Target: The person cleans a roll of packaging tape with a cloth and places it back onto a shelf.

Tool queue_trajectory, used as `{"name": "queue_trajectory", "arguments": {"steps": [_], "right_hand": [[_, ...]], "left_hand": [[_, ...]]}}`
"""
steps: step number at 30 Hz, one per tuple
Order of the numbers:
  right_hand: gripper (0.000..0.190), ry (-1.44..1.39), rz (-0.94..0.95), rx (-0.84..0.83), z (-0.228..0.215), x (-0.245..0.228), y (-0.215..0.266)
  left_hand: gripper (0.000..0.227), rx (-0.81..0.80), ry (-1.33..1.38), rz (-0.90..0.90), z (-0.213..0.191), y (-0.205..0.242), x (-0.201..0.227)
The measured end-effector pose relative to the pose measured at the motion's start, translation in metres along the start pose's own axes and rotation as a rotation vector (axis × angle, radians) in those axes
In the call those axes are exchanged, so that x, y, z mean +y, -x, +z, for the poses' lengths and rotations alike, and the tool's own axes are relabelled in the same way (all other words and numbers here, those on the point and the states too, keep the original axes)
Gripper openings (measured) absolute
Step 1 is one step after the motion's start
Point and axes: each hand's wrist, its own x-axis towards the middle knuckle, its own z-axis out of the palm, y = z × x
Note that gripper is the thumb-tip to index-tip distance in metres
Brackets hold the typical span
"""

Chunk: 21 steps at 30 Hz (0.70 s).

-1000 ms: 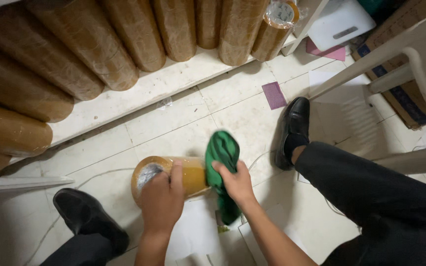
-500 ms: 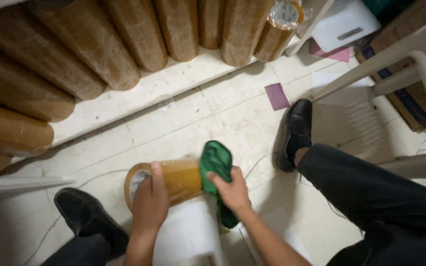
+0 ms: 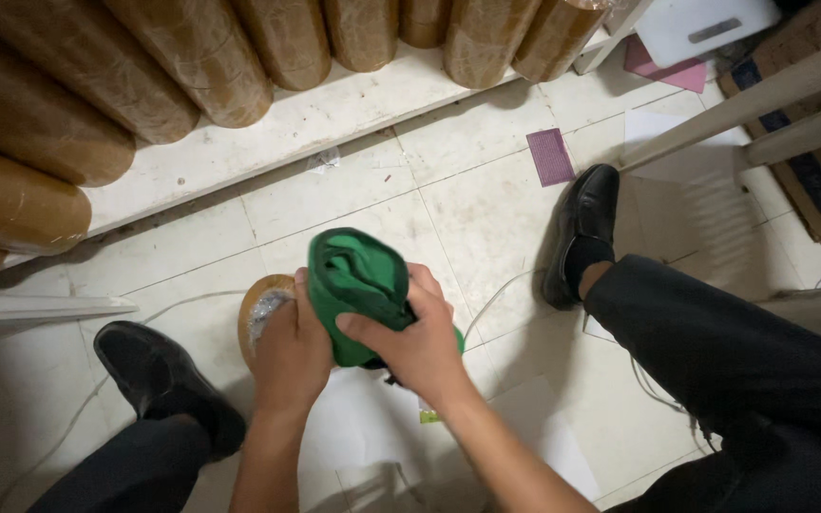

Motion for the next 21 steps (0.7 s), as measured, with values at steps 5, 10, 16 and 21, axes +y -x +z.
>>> {"name": "queue_trajectory", "arguments": {"steps": [5,10,16,21], "right_hand": [[0.05,0.081,0.053,0.039,-0.002,0.053,-0.019],[0.061,0.12,0.386,0.052,-0.022,0.09,-0.03],[0.069,0.158,0.421,0.05,-0.039,0.065,-0.016],[0.069,0.103,0.337,-0.02,-0.021,0.032,-0.001]], "left_hand": [[0.088,0.046,-0.006,0.015,0.003,-0.01,-0.012],[0.094,0.082,-0.02,-0.013,0.006,0.002,-0.005],[0.092,0.17,0.008,0.042,0.025,0.014,-0.021],[0.089,0.259,0.005,0.101,0.037,0.016,-0.042]]}}
